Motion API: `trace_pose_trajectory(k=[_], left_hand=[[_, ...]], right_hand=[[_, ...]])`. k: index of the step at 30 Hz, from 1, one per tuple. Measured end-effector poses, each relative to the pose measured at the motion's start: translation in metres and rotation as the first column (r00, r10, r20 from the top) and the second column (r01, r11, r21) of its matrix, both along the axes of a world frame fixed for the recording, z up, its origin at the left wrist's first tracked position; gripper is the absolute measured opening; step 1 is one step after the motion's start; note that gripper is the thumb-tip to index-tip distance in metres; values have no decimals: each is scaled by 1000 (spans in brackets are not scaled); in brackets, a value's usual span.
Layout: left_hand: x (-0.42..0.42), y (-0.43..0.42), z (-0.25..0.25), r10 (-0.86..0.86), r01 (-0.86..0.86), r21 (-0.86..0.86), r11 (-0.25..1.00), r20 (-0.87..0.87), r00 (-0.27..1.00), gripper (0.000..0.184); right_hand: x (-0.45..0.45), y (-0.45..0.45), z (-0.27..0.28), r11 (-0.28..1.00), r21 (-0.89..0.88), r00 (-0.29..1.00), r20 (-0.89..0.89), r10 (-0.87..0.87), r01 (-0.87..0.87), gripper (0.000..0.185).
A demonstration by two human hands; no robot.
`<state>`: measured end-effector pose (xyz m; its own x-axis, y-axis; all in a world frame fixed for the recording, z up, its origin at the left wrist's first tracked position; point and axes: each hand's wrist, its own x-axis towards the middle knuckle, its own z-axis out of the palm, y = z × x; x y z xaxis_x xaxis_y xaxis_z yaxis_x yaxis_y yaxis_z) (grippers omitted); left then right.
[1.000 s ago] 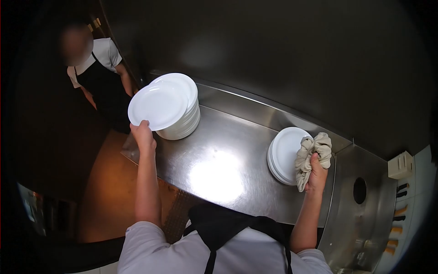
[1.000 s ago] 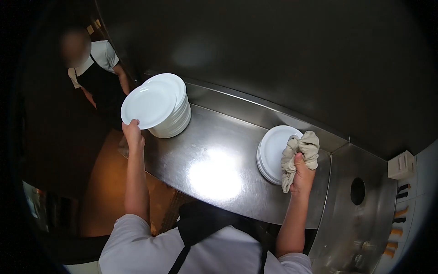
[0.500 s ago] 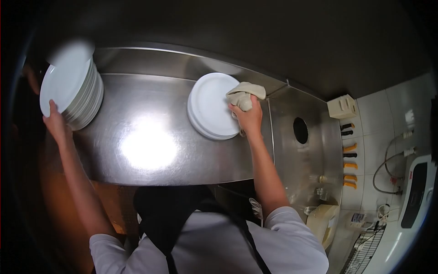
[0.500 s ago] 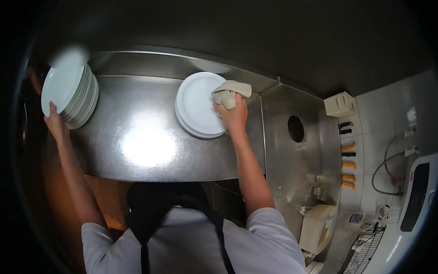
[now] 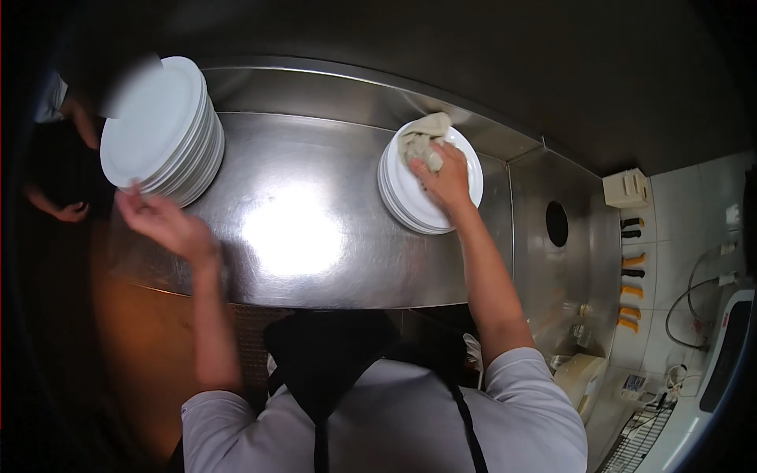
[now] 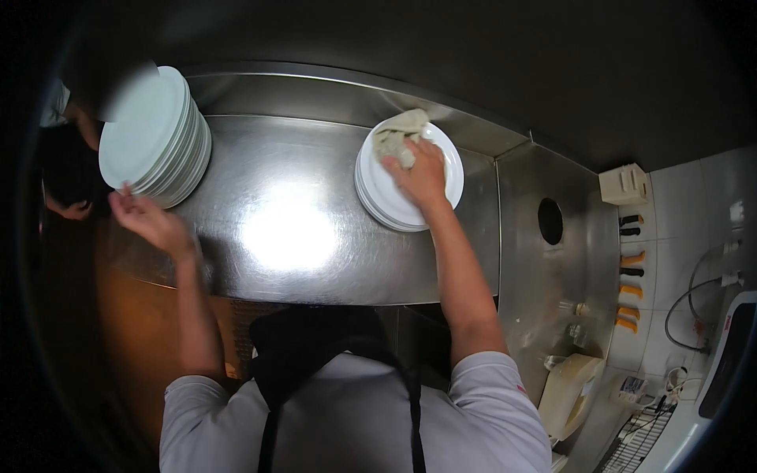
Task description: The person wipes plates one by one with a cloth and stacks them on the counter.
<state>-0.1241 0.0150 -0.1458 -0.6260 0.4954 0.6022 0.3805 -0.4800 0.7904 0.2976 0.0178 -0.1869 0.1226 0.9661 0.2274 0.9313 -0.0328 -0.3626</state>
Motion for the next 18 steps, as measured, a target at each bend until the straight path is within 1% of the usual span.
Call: trace_pose_trajectory(k=[1, 2, 3, 4, 6, 7, 8, 10, 11, 12, 14, 15, 16, 17, 18], left_hand=[[14, -10, -12, -118, 118, -13, 993, -127, 985, 55], [31, -18, -22, -234, 225, -89, 970, -99, 967, 52], [47, -24, -33, -344, 330, -162, 930, -65, 937, 49], [58, -28, -45, -453, 451, -230, 862, 49, 890, 49], [77, -33, -54, -535, 572, -266, 776, 204, 820, 52], [77, -35, -51, -543, 584, -263, 768, 216, 812, 50], [78, -34, -49, -548, 594, -257, 763, 230, 804, 49], [70, -32, -41, -527, 598, -266, 756, 295, 797, 48], [65, -29, -38, -518, 603, -271, 750, 324, 791, 48], [60, -27, -38, -571, 671, -274, 689, 365, 736, 50], [44, -31, -40, -651, 783, -280, 555, 439, 619, 52], [44, -34, -43, -713, 834, -232, 500, 436, 549, 55], [47, -39, -38, -805, 871, -234, 432, 334, 490, 60], [56, -46, -32, -866, 909, -237, 342, 295, 403, 68], [72, -53, -25, -910, 955, -207, 213, 313, 271, 73]], right_hand=[[-10, -9, 5, 998, -21, 999, -8, 51, -51, 65], [-20, -18, 9, 994, -38, 994, -19, 104, -105, 65], [-30, -27, 11, 990, -10, 991, -5, 137, -137, 62], [-38, -35, 14, 990, -52, 990, -58, 125, -128, 59], [-54, -53, 24, 984, -135, 982, -163, 95, -117, 53], [-69, -71, 38, 970, -200, 837, -546, 5, -137, 47], [-86, -91, 54, 952, -244, 552, -827, -105, -184, 41], [-133, -124, 54, 971, -12, 549, -827, 124, -239, 30], [-155, -135, 51, 961, 12, 574, -800, 175, -277, 27], [-168, -139, 50, 947, 38, 596, -769, 231, -318, 24], [-173, -139, 46, 963, 44, 289, -949, 123, -264, 23], [-174, -140, 46, 970, 39, 113, -991, 68, -240, 23], [-164, -137, 50, 974, 36, 87, -995, 56, -223, 27], [-154, -134, 59, 987, -43, 33, -999, -39, -154, 31], [-147, -130, 66, 987, -129, -27, -991, -132, -92, 37]])
